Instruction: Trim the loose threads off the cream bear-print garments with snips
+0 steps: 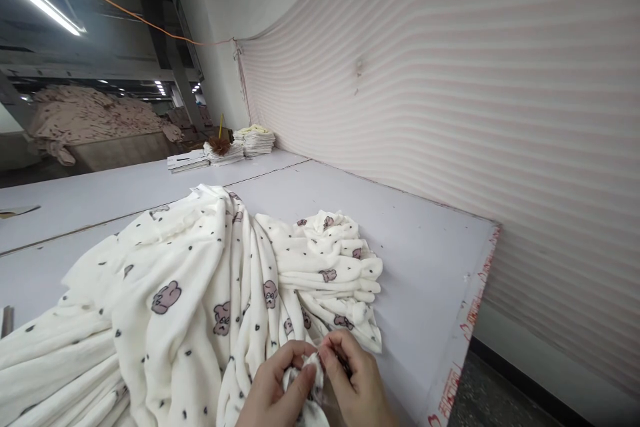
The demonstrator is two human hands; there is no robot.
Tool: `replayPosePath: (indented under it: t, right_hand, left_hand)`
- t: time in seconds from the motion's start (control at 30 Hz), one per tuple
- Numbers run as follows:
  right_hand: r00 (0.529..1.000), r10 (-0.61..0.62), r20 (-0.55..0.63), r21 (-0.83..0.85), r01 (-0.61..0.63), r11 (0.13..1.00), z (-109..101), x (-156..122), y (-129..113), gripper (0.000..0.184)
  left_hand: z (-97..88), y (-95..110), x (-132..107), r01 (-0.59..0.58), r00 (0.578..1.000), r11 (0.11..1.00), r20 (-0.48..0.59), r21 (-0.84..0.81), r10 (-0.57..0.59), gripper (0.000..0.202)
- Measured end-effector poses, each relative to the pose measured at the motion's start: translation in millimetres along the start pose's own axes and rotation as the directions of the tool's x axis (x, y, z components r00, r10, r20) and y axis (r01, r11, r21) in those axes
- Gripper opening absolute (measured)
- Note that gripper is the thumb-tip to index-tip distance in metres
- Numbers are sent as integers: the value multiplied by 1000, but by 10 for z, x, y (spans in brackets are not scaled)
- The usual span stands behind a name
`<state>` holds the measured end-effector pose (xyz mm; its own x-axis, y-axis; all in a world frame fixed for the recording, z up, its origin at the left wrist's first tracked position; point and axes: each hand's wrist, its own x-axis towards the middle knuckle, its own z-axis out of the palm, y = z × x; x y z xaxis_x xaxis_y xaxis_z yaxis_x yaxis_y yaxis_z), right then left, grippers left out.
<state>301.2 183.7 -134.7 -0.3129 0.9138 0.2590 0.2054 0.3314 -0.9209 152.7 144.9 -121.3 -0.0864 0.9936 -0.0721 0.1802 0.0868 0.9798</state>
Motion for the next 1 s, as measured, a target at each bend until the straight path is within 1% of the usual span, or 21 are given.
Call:
replayPosePath:
  t: [0.07, 0.13, 0.2, 0.27, 0.37, 0.43, 0.53, 0.6, 0.67, 0.73, 0.8, 0.9, 0.97, 1.0]
  right_hand:
    - [1000, -1, 1, 26, 1, 1000, -36, -33, 8, 18]
    - [999, -51, -14, 12, 51, 999, -81, -83, 23, 12]
    - [996, -90, -22, -67, 89, 994, -116, -134, 32, 20]
    - [996, -92, 2, -193, 90, 977, -136, -162, 18, 27]
    - [996, -62, 69, -352, 83, 932, -162, -144, -52, 24]
    - [994, -33, 105, -386, 72, 920, -189, -107, -115, 20]
    - [988, -9, 152, -390, 69, 918, -236, -53, -187, 18]
    - [986, -3, 169, -396, 71, 916, -258, -31, -200, 13]
    - [988, 10, 154, -360, 46, 932, -270, -24, -187, 14]
    - [993, 18, 117, -275, 15, 961, -276, -30, -160, 14]
    - [995, 8, 95, -220, 13, 975, -281, -46, -137, 11]
    - [992, -5, 125, -275, 40, 961, -277, -63, -120, 20]
    - [994, -5, 111, -295, 38, 955, -261, -58, -114, 18]
    - [997, -8, 81, -268, 29, 963, -248, -51, -109, 18]
  left_hand:
    - [-7, -10, 6, 8, 1000, 1000, -30, -23, -8, 33]
    - [-14, -23, 6, 18, 997, 998, -70, -59, -22, 34]
    - [-14, -34, 1, 41, 995, 995, -92, -90, -49, 34]
    - [-9, -40, -5, 41, 996, 995, -81, -96, -49, 35]
    - [-2, -46, -11, 4, 998, 999, -56, -47, -7, 34]
    - [-5, -48, -11, -6, 999, 1000, -43, 2, 6, 34]
    - [-12, -41, -11, -8, 999, 999, -35, 51, 10, 33]
    - [-16, -28, -10, -12, 999, 997, -37, 70, 15, 31]
    - [-18, -12, -7, -11, 1000, 996, -24, 90, 13, 31]
    - [-21, 2, 0, 5, 1000, 996, 5, 87, -5, 33]
    - [-25, 8, 10, 32, 999, 998, 34, 46, -34, 35]
    - [-39, 3, 28, 80, 995, 995, 60, -63, -77, 38]
    - [-55, -4, 38, 148, 987, 979, 89, -141, -136, 39]
    - [-63, -7, 43, 187, 979, 965, 113, -184, -169, 40]
